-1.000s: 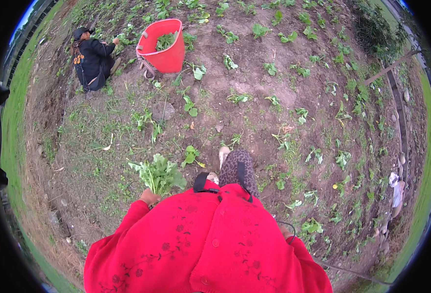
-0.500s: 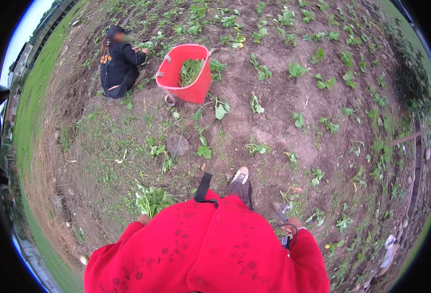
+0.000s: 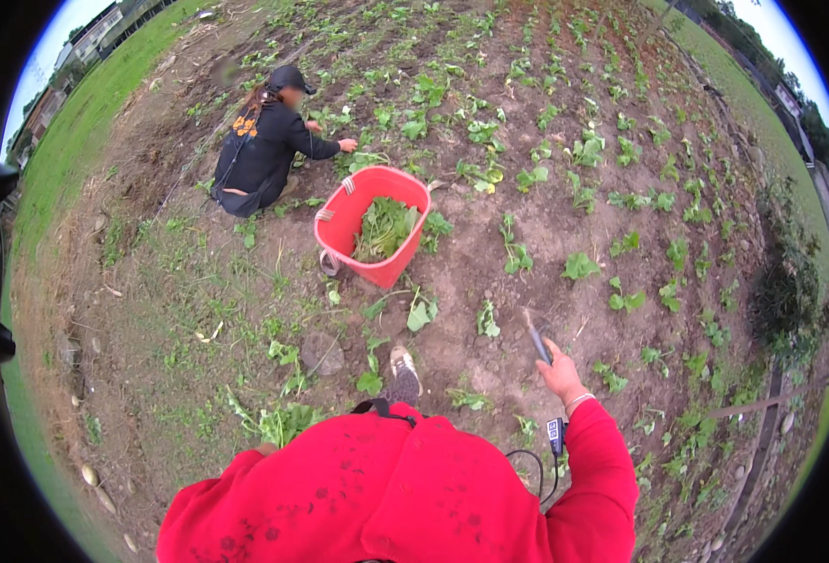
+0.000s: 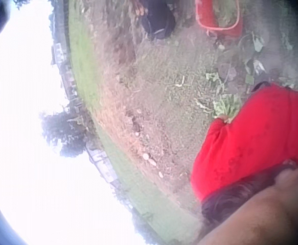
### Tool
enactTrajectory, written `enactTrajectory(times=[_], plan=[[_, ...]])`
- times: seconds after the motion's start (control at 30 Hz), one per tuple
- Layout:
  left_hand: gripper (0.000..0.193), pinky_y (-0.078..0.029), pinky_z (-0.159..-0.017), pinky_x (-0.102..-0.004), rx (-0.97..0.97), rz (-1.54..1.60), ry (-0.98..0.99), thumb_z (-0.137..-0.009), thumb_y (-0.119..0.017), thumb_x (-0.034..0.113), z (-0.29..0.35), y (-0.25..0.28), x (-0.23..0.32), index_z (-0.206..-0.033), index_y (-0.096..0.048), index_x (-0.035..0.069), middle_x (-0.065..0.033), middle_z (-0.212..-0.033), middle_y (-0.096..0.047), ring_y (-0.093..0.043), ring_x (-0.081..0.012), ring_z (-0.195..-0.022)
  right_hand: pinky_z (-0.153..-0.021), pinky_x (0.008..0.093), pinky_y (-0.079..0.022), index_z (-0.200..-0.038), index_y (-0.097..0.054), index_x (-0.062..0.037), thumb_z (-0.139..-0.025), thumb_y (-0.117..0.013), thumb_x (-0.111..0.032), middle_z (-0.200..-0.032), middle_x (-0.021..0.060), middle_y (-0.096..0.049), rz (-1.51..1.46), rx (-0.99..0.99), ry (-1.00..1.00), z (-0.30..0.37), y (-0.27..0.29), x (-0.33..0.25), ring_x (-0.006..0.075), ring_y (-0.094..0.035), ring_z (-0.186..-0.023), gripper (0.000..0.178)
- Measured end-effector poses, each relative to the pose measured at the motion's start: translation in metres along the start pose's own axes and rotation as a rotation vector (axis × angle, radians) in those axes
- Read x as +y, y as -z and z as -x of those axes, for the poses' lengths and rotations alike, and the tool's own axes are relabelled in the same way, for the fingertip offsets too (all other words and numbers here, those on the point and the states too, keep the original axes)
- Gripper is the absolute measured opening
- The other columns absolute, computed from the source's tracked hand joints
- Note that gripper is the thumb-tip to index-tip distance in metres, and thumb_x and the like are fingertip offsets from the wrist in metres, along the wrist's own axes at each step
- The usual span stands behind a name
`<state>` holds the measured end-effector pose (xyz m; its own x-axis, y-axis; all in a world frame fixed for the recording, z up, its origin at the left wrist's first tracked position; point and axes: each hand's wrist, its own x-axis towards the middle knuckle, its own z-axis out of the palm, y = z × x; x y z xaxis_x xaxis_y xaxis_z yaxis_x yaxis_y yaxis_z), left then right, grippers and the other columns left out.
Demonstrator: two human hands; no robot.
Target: The person uses a hand hoe to loosen soil around leafy green plants, pulls them from the ground, and places them in a pile. They then gather the harvested plants and place them into a red bucket.
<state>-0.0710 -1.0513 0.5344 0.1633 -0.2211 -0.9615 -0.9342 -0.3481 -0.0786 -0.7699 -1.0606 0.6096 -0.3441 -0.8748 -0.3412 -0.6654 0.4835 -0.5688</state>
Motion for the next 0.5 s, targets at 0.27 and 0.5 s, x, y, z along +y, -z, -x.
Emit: enactTrajectory(times=[0.27, 0.5], plan=[[0.040, -0.050, -0.054, -0.0361, 0.212, 0.205, -0.111, -0.053, -0.080, 0.029, -0.104, 0.064, 0.067, -0.066, -0.064, -0.005, -0.0145, -0.064, -0.064, -0.061, -0.0224, -0.056, -0.080, 0.0371, -0.052, -0.115, -0.066, -0.0174, -0.077, -0.060, -0.016, -0.091, 0.0206, -0.068, 0.154, -0.413, -0.031, -0.106, -0.002, -0.065, 0.0322, -0.067, -0.087, 0.039], [0.040, -0.052, -0.059, -0.0379, 0.390, 0.453, -0.071, -0.057, -0.078, 0.026, -0.097, 0.097, 0.121, -0.074, -0.065, -0.007, -0.0182, -0.070, -0.066, -0.067, -0.0262, -0.064, -0.083, 0.0409, -0.052, -0.104, -0.071, -0.0134, -0.074, -0.064, -0.030, -0.089, 0.0212, -0.067, 0.480, -0.469, 0.166, -0.205, -0.019, -0.125, 0.0361, -0.065, -0.085, 0.034]])
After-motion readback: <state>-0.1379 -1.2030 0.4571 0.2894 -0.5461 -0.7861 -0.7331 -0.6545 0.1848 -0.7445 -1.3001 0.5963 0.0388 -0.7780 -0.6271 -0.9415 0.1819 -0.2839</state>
